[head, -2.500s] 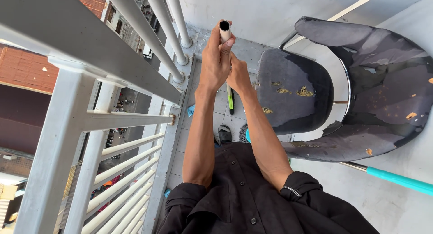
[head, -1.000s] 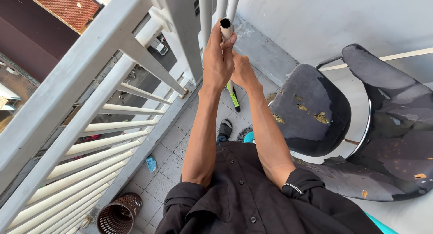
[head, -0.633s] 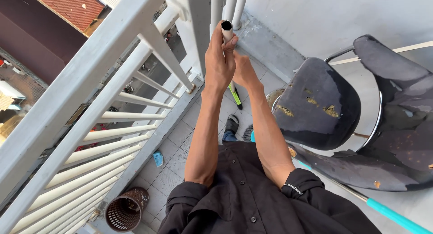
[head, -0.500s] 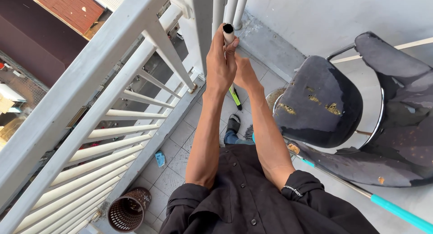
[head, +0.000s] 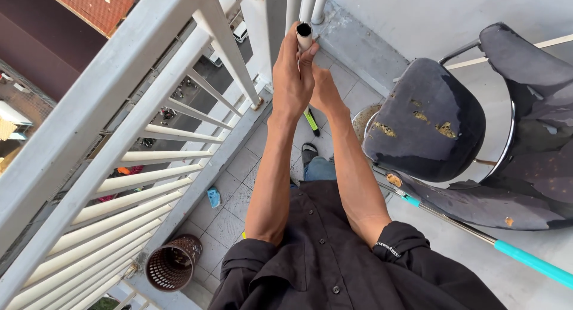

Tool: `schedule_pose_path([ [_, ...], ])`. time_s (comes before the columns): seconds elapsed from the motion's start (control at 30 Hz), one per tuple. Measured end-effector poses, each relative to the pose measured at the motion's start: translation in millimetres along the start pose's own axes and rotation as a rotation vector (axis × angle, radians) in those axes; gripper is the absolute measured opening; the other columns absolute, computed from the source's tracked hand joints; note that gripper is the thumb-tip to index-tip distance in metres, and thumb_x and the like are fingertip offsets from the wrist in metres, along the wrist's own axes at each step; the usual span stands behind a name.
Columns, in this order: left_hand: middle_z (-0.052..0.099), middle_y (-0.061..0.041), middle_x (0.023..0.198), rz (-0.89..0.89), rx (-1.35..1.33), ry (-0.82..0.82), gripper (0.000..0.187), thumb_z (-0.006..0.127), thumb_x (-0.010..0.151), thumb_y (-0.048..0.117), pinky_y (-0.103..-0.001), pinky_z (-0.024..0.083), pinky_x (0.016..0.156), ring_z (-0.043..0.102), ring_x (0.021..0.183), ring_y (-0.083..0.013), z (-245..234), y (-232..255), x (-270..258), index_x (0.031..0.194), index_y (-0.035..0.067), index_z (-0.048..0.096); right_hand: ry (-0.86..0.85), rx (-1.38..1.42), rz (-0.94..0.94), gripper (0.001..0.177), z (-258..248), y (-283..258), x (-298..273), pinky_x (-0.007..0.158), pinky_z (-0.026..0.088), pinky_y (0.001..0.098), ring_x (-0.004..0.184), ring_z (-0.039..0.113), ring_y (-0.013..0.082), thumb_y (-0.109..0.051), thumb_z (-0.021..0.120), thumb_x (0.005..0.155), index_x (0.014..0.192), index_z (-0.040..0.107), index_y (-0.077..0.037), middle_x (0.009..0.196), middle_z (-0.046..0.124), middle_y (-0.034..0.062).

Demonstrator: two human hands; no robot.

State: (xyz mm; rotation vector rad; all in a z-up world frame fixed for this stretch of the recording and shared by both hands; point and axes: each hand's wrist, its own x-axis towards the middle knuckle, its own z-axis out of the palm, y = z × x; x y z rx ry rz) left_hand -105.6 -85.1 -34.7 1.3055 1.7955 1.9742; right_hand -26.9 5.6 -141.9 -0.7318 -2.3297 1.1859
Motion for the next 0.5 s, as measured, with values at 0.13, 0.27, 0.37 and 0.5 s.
schedule_pose_path([
  [0.13, 0.069, -0.013, 0.116, -0.026, 0.040, 0.020, 0.038, 0.057, 0.109, -0.002, -0.038, 0.062, 0.094, 0.074, 0.109, -0.0239, 2.7, -2.3, 2.2, 0.144, 0.007, 0.049, -0.021, -0.029, -0.001, 0.044, -4.0, -0.3, 3.2, 0.079, 0.053, 0.0520, 0.099, 0.069, 0.0458, -0.019, 0.056, 0.102, 0.143, 0.051, -0.006, 0.106, 0.073, 0.0245],
  [0.27, 0.069, -0.011, 0.117, -0.021, -0.045, 0.017, 0.036, 0.052, 0.111, 0.000, -0.039, 0.063, 0.101, 0.074, 0.114, -0.0224, 8.2, -3.1, 4.1, 0.146, 0.007, 0.048, -0.038, -0.041, -0.042, 0.040, -11.6, -0.8, 8.0, 0.077, 0.054, 0.0510, 0.096, 0.071, 0.0436, -0.021, 0.055, 0.104, 0.142, 0.051, -0.008, 0.104, 0.073, 0.0231],
  [0.37, 0.069, -0.010, 0.116, -0.033, -0.047, 0.033, 0.033, 0.051, 0.111, 0.002, -0.038, 0.063, 0.099, 0.075, 0.114, -0.0223, 14.5, -4.1, 4.9, 0.143, 0.008, 0.050, -0.065, -0.072, -0.034, 0.040, -16.9, 6.0, 10.3, 0.076, 0.053, 0.0517, 0.094, 0.070, 0.0447, -0.019, 0.055, 0.105, 0.143, 0.051, -0.008, 0.103, 0.073, 0.0232],
  [0.5, 0.072, -0.011, 0.113, -0.074, -0.035, 0.073, 0.031, 0.056, 0.111, 0.003, -0.038, 0.062, 0.094, 0.075, 0.112, -0.0233, 17.5, 2.7, 14.8, 0.141, 0.007, 0.051, -0.078, -0.031, -0.119, 0.037, -26.2, 0.1, 21.3, 0.076, 0.054, 0.0496, 0.096, 0.071, 0.0426, -0.017, 0.058, 0.102, 0.138, 0.055, -0.008, 0.104, 0.074, 0.0209],
])
